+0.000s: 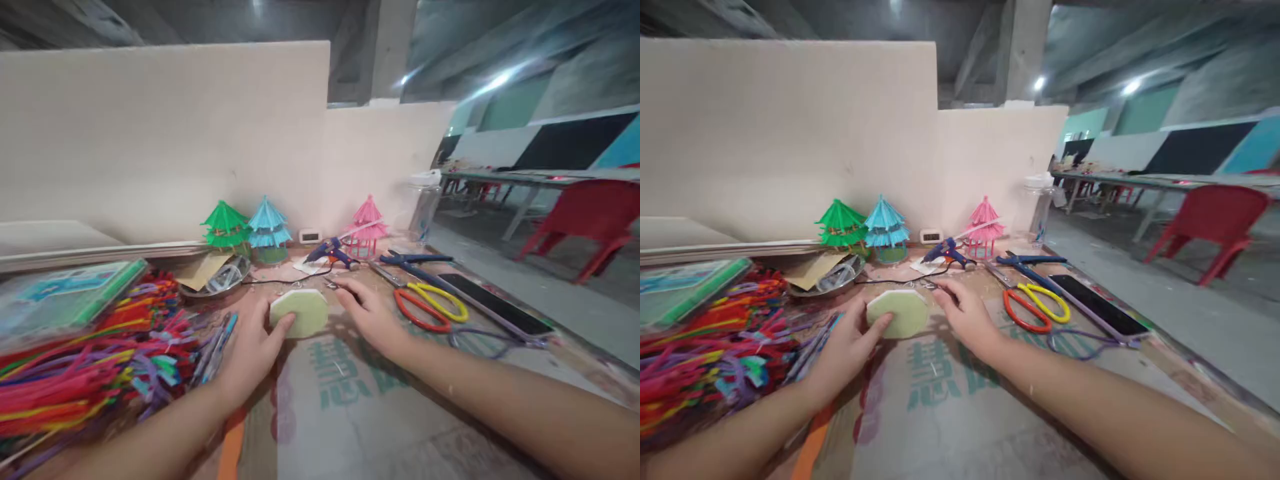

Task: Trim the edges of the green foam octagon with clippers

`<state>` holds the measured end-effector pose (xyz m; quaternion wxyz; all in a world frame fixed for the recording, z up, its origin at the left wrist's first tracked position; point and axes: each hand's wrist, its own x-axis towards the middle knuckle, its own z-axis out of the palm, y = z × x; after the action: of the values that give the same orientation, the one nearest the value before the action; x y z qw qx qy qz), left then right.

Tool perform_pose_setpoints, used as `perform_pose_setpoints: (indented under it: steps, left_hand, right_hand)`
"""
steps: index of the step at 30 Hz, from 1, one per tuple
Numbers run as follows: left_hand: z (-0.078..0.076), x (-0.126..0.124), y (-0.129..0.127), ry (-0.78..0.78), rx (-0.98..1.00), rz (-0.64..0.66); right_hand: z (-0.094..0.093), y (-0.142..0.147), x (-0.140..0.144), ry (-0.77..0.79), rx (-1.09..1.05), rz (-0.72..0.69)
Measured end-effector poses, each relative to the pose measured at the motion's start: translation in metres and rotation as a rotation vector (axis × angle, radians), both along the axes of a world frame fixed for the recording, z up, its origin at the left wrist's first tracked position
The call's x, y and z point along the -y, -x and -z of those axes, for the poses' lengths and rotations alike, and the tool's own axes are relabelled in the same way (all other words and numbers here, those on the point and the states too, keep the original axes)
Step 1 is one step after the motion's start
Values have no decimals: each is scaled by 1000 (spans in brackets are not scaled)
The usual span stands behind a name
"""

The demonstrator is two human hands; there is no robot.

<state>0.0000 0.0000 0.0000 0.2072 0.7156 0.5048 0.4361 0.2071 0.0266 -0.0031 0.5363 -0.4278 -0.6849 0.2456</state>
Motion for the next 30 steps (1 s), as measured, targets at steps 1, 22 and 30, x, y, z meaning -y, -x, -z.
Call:
perform_pose_setpoints:
  steps: [1,22,30]
  left_hand:
    - [1,-1,0,5,13,-10]
    - [-3,2,-4,78,69,72]
    - [1,1,-1,-21,-78,-19]
  right_hand:
    - [0,0,0,-1,1,-5]
    - [4,0,4,-119,139,-77]
    - [-8,-11,2,-460,358,-50]
